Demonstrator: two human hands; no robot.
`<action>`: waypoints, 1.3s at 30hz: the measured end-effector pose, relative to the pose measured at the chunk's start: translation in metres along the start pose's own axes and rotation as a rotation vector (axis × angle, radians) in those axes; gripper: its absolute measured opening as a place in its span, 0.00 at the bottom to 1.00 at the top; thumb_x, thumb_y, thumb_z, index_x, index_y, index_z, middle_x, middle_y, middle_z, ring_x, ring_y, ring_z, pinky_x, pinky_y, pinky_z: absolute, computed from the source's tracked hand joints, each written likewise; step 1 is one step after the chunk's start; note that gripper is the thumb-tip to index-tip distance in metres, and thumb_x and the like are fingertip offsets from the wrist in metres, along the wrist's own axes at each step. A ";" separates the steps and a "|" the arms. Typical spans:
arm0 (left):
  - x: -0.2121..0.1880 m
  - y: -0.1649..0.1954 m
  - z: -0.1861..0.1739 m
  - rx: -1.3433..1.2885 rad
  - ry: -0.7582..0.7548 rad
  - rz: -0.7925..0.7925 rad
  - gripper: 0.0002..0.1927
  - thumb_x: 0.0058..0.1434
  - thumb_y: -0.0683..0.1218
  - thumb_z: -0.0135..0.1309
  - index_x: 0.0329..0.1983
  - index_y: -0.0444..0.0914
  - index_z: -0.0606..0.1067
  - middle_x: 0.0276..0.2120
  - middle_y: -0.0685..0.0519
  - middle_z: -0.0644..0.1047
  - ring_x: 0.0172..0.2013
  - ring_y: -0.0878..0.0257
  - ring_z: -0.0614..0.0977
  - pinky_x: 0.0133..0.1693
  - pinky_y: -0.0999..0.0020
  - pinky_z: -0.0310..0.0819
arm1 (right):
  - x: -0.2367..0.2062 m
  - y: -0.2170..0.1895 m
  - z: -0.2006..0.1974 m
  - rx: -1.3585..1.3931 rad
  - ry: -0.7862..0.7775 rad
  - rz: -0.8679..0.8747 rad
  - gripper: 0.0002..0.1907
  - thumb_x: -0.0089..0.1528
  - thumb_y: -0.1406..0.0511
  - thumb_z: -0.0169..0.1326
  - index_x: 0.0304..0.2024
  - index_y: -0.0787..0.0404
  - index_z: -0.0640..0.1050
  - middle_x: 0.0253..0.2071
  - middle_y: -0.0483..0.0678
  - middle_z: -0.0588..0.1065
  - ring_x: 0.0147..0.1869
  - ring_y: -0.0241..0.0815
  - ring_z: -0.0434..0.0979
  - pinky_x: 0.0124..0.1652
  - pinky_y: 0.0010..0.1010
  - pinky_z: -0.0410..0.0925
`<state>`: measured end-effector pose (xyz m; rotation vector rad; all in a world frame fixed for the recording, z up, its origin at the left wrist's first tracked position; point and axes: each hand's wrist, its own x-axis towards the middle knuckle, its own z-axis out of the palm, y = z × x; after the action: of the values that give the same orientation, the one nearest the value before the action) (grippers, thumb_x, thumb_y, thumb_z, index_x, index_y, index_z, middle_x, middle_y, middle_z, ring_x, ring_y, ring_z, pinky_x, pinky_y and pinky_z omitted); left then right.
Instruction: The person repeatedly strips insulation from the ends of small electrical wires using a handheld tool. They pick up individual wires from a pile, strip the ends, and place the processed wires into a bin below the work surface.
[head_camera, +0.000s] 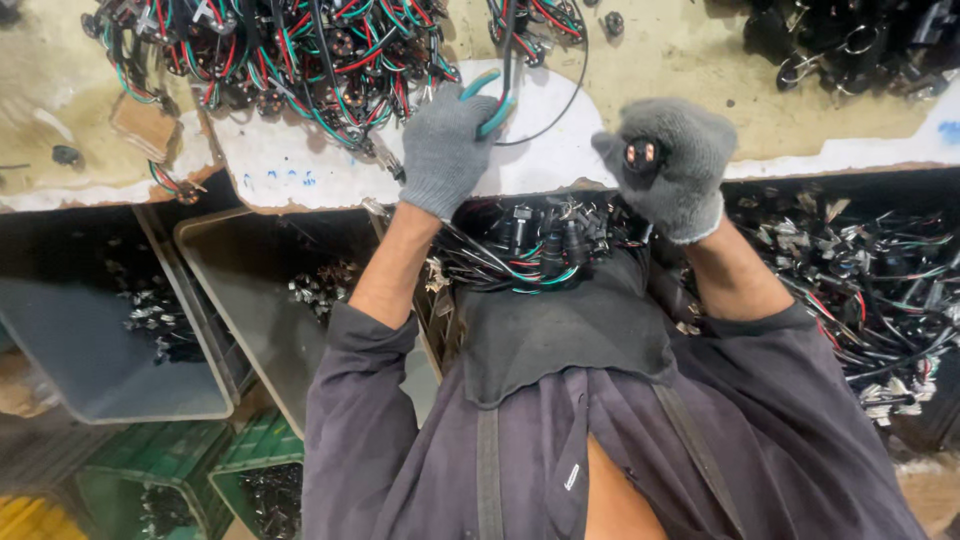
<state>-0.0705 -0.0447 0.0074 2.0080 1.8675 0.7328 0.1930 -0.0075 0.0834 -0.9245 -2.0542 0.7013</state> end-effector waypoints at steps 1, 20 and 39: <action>0.001 0.001 -0.002 0.010 0.009 -0.004 0.06 0.58 0.49 0.67 0.35 0.45 0.83 0.30 0.46 0.76 0.29 0.49 0.81 0.31 0.54 0.73 | 0.000 -0.003 0.000 -0.040 -0.011 0.014 0.12 0.65 0.69 0.68 0.38 0.64 0.76 0.31 0.53 0.74 0.33 0.51 0.75 0.38 0.39 0.69; -0.025 0.099 -0.066 -0.907 0.015 -0.102 0.19 0.63 0.33 0.56 0.57 0.37 0.80 0.43 0.54 0.81 0.37 0.68 0.83 0.43 0.76 0.80 | 0.005 -0.013 0.016 0.154 -0.348 -0.068 0.30 0.58 0.42 0.64 0.45 0.61 0.80 0.31 0.50 0.73 0.32 0.53 0.74 0.34 0.38 0.66; -0.042 0.107 -0.063 -0.617 0.288 0.236 0.17 0.67 0.57 0.61 0.42 0.39 0.77 0.27 0.53 0.78 0.26 0.57 0.80 0.31 0.60 0.75 | 0.011 -0.059 0.036 -0.233 -1.299 -0.101 0.23 0.49 0.45 0.62 0.36 0.52 0.81 0.32 0.47 0.76 0.40 0.48 0.80 0.44 0.47 0.72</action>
<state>-0.0173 -0.1048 0.1105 1.7816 1.2971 1.5151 0.1369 -0.0396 0.1098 -0.4515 -3.3261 1.2055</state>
